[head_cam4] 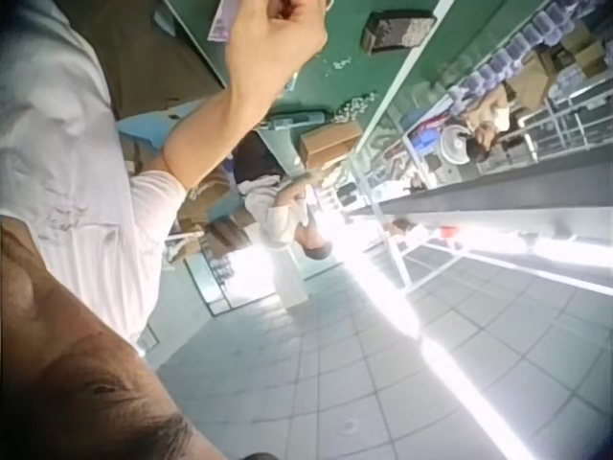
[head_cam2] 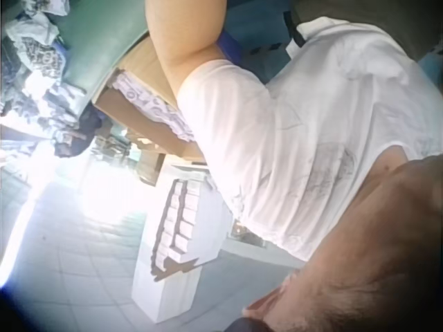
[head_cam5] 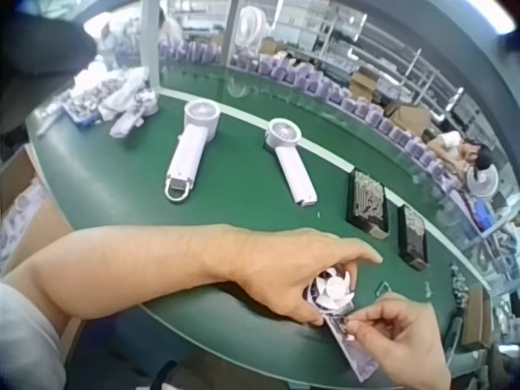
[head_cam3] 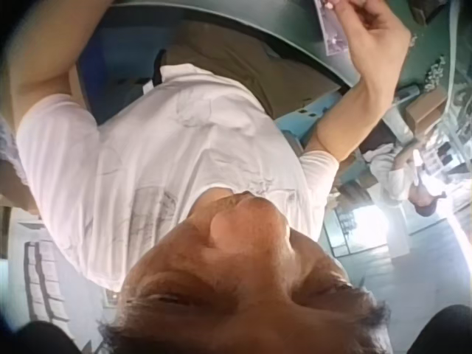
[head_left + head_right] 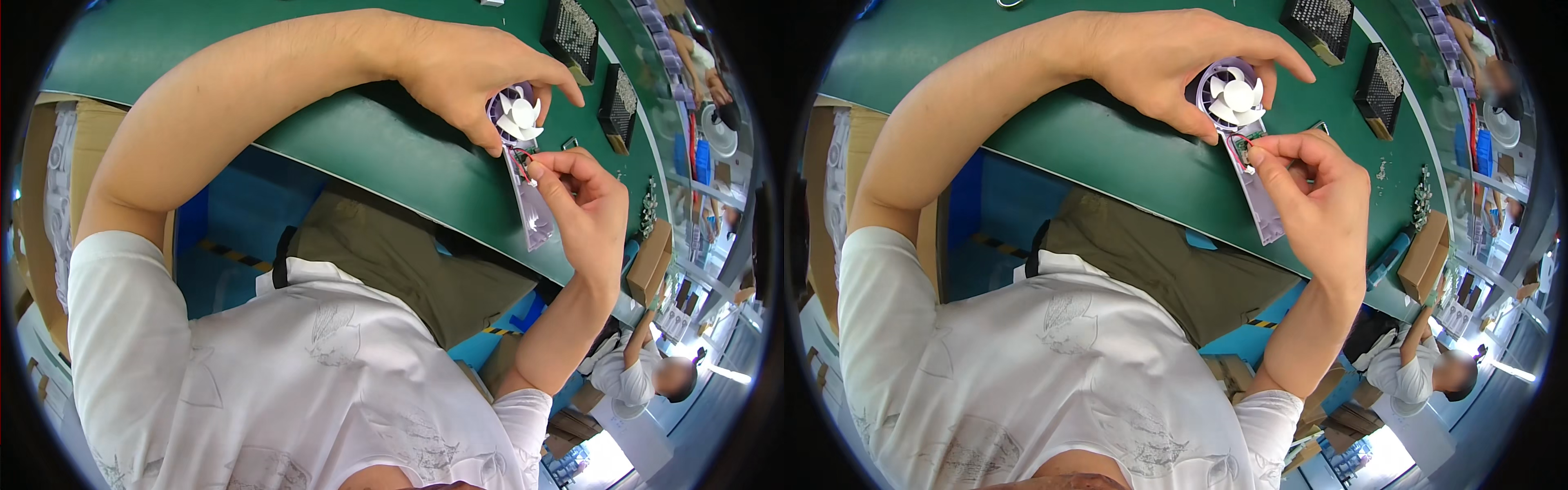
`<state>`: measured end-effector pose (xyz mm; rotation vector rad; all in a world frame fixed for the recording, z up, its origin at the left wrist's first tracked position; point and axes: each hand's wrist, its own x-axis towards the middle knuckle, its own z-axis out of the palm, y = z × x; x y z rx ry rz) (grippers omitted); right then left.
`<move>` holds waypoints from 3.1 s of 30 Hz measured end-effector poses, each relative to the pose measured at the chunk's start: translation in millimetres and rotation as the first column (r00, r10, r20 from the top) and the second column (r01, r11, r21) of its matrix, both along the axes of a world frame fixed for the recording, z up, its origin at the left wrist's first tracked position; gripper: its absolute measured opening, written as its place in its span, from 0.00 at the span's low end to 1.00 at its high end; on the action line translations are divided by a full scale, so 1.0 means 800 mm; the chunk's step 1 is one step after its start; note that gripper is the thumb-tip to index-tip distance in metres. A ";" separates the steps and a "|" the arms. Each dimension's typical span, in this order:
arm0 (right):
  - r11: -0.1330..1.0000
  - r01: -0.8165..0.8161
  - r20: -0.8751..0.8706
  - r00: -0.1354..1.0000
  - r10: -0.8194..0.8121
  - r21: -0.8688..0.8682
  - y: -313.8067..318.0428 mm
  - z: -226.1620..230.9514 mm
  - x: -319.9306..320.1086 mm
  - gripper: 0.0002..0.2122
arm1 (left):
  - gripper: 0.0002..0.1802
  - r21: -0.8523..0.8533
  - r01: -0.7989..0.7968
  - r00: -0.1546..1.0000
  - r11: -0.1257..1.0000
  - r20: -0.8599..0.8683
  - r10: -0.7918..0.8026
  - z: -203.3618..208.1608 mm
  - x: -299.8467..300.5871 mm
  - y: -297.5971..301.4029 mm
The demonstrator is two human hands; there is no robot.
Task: Assembling the components of a small portable handheld fan on a factory assembly line.
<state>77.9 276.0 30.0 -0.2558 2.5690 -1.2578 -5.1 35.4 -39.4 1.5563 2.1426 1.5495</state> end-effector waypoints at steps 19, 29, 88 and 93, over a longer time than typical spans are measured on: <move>0.996 0.051 -0.202 0.977 -0.066 -0.078 0.002 -0.023 0.016 0.05 | 0.48 -0.047 0.027 0.999 0.999 -0.023 -0.028 0.010 -0.007 -0.005; 0.997 0.031 -0.315 0.949 -0.008 0.066 -0.003 -0.022 0.021 0.05 | 0.38 0.005 0.013 0.994 1.000 -0.107 -0.012 0.006 -0.006 0.003; 0.988 -0.083 -0.365 0.922 0.127 0.132 -0.011 -0.011 0.014 0.07 | 0.24 -0.077 -0.182 0.965 0.980 -0.207 0.163 -0.005 0.016 0.017; 0.981 -0.085 -0.392 0.908 0.147 0.173 -0.013 -0.012 0.013 0.06 | 0.24 -0.059 -0.185 0.961 0.981 -0.220 0.168 -0.006 0.015 0.015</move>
